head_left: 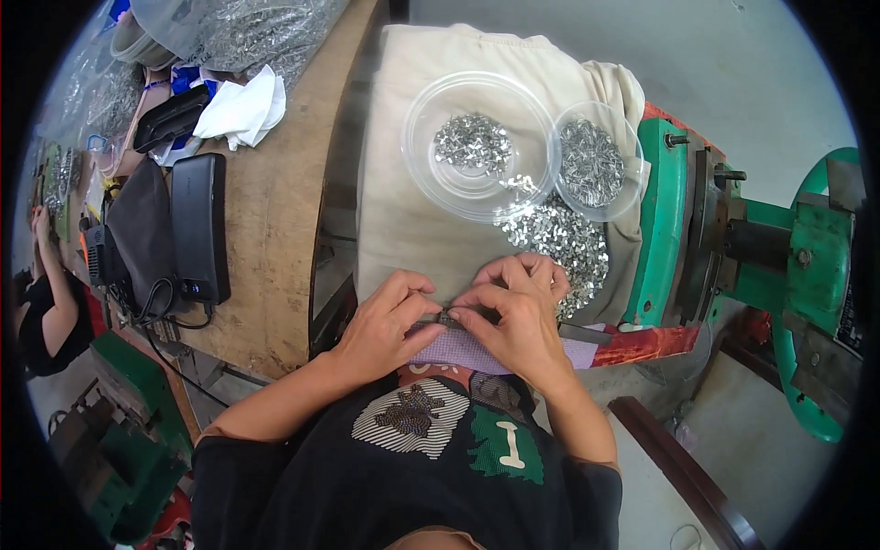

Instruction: The person places small metal components onto a fabric strip, then secures them using a manual press machine.

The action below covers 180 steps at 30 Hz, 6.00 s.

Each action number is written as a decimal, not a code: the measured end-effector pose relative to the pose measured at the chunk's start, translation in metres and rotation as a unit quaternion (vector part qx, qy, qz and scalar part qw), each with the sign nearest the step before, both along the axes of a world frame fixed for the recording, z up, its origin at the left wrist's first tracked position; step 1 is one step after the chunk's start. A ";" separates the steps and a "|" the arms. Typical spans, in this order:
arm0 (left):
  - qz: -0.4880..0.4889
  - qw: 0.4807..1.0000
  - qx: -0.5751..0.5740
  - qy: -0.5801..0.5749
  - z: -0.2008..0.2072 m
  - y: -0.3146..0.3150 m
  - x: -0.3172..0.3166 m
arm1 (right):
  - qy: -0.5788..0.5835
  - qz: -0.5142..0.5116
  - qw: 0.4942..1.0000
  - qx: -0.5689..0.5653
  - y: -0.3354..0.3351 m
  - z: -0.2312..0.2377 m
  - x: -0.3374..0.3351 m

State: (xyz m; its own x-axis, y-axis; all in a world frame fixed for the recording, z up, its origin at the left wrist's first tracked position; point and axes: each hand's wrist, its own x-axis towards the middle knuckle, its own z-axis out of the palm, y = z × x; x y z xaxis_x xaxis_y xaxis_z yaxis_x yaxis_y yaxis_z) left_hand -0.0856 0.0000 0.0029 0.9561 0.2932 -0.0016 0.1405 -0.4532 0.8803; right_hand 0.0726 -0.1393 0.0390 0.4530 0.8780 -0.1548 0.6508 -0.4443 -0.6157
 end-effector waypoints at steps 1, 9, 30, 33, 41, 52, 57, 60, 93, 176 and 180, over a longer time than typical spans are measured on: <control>0.001 1.000 -0.002 0.003 0.001 0.000 0.000 | 0.000 -0.001 1.000 -0.001 -0.001 -0.001 0.000; -0.001 1.000 0.004 -0.004 -0.001 0.001 0.001 | 0.006 -0.007 1.000 0.009 0.000 -0.001 0.000; -0.022 0.989 0.128 -0.072 -0.004 -0.013 -0.009 | -0.047 0.058 0.997 0.021 0.002 0.008 0.015; -0.014 0.991 0.112 -0.065 -0.003 -0.012 -0.008 | -0.076 0.092 0.993 0.025 0.006 0.007 0.012; -0.023 0.987 0.143 -0.069 0.001 -0.006 -0.002 | -0.017 0.028 0.998 0.048 -0.004 0.013 0.028; -0.017 0.986 0.153 -0.066 0.004 -0.003 0.007 | 0.059 0.003 0.996 0.069 -0.017 0.002 0.016; -0.018 0.989 0.134 -0.059 0.000 -0.003 0.004 | 0.040 0.000 0.998 0.050 -0.012 -0.001 0.003; -0.019 0.989 0.133 -0.059 -0.001 -0.003 0.005 | 0.034 -0.010 0.998 0.045 -0.009 -0.002 -0.001; 0.007 0.978 0.193 -0.082 -0.010 -0.027 -0.026 | -0.051 0.239 0.970 0.016 0.014 0.004 0.025; -0.144 0.939 0.286 -0.127 0.006 -0.013 0.002 | 0.033 0.015 0.999 -0.015 -0.052 0.012 0.031; -0.153 0.934 0.303 -0.111 0.005 -0.014 0.003 | 0.016 0.025 0.999 -0.025 -0.048 0.012 0.029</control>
